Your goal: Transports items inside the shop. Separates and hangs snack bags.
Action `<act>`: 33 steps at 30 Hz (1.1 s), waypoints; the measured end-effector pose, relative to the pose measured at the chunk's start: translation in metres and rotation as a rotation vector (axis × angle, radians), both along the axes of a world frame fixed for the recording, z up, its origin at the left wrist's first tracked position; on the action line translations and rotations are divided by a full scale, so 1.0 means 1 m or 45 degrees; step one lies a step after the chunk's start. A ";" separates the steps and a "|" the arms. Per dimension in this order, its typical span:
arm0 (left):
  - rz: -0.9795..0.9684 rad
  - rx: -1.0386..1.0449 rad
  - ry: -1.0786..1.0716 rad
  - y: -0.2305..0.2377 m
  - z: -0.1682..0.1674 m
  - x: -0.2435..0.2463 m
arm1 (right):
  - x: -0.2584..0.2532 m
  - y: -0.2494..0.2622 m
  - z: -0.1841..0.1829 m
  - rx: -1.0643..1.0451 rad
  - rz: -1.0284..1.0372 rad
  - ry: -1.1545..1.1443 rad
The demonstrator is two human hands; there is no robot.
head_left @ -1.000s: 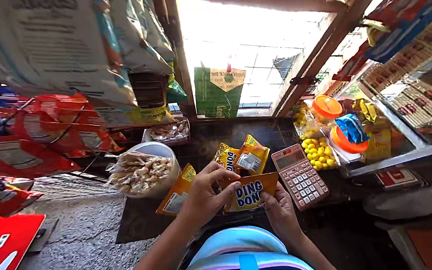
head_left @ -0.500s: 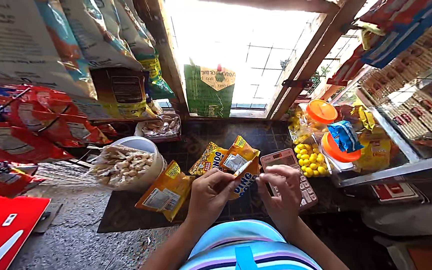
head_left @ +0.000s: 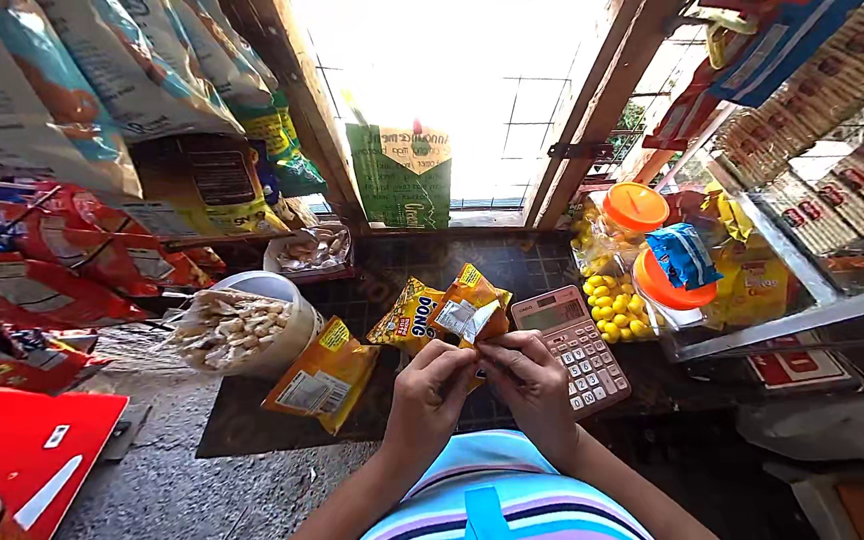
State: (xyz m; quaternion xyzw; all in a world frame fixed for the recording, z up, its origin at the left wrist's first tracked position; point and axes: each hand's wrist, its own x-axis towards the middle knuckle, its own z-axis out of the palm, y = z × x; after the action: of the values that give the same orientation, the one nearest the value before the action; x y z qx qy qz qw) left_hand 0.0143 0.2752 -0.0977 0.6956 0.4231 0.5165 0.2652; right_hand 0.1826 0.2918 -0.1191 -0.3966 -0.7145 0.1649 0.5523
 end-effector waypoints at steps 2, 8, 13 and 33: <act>0.012 0.037 0.029 -0.001 -0.001 -0.002 | 0.000 -0.001 -0.003 -0.059 0.030 0.042; 0.113 0.070 0.028 -0.003 -0.002 -0.003 | -0.003 0.001 -0.001 0.045 -0.033 -0.075; 0.143 0.304 0.198 -0.002 -0.006 -0.002 | -0.007 0.006 -0.001 0.159 -0.102 -0.195; 0.621 0.371 0.423 -0.015 0.043 -0.095 | -0.060 0.002 -0.013 -0.057 0.510 -0.550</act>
State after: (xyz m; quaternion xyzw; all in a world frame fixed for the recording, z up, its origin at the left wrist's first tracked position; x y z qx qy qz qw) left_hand -0.0812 0.2604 -0.0549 0.6793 0.5364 0.4992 -0.0413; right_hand 0.1222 0.2939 -0.1320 -0.2858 -0.8757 0.1979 0.3350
